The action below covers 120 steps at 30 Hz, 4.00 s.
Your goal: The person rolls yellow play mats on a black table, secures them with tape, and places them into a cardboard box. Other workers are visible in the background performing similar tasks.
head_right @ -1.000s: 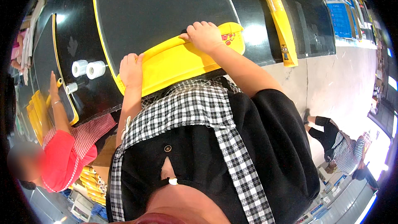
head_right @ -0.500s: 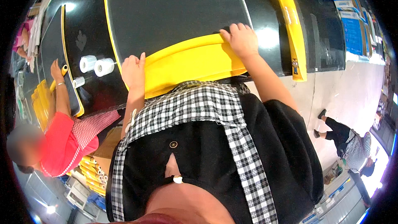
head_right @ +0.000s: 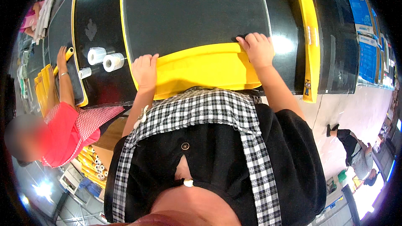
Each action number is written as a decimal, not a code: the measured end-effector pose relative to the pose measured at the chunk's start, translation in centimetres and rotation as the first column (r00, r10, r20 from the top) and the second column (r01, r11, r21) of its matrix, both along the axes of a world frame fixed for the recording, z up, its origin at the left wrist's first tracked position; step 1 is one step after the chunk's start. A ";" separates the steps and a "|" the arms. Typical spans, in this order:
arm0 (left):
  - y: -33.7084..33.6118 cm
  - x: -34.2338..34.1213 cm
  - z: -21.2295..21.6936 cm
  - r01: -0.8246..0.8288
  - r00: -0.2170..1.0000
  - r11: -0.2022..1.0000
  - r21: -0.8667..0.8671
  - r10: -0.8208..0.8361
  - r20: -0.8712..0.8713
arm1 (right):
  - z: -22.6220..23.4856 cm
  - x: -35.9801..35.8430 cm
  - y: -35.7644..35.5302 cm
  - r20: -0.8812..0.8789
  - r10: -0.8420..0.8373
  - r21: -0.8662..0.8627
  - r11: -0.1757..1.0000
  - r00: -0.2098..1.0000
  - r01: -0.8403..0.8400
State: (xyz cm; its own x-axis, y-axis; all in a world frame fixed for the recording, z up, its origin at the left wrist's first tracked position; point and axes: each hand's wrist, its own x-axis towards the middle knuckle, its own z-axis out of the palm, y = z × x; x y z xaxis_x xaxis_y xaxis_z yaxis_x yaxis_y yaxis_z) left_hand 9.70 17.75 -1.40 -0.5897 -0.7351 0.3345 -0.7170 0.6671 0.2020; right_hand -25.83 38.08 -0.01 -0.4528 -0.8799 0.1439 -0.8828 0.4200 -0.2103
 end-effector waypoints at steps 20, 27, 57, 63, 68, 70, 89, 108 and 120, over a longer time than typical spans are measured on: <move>-4.6 -2.0 1.8 0.137 0.989 0.982 -0.129 -0.143 -0.043 | 1.9 -3.0 -4.5 -0.039 0.087 -0.038 0.995 0.995 -0.089; -3.1 -0.3 2.4 0.113 0.993 0.994 -0.005 -0.113 -0.019 | 4.0 1.2 -2.3 -0.111 0.010 -0.216 0.976 0.994 -0.034; -15.0 -13.4 13.4 0.262 0.963 0.962 -0.081 -0.266 -0.047 | 12.0 -1.7 -16.5 -0.206 0.067 -0.521 0.837 0.976 -0.167; -13.8 -14.9 13.4 0.284 0.936 0.889 -0.359 -0.338 -0.096 | 13.4 -3.2 -20.5 -0.306 0.102 -0.454 0.858 0.946 -0.240; -15.5 -19.1 18.2 0.325 0.937 0.877 -0.353 -0.350 -0.006 | 19.7 -6.6 -25.1 -0.218 -0.024 -0.425 0.902 0.976 -0.073; -18.5 -19.7 20.2 0.295 0.932 0.859 -0.419 -0.355 -0.071 | 19.5 -6.0 -25.8 -0.355 -0.023 -0.644 0.731 0.934 -0.227; -4.1 -10.7 13.6 0.438 0.886 0.877 -0.196 -0.458 -0.071 | 14.7 2.1 -11.5 -0.282 0.420 -0.123 0.876 0.863 -0.467; -5.4 -4.0 8.6 -0.184 0.646 0.866 0.464 0.462 -0.607 | 4.3 -6.8 -4.2 0.430 -0.196 -0.518 0.746 0.881 0.419; -5.7 -9.7 13.2 0.148 0.949 0.980 -0.132 -0.179 -0.261 | 13.3 -0.4 -14.4 -0.117 0.204 -0.167 0.961 0.972 -0.222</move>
State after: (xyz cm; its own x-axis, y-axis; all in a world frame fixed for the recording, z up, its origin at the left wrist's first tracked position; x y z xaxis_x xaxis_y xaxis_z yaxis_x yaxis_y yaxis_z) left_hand -0.03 12.09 11.82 -0.5753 -0.5858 0.5708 -0.5248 0.7997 0.2917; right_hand -26.20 23.67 13.26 -0.2332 -0.9108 0.3407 -0.9678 0.1834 -0.1724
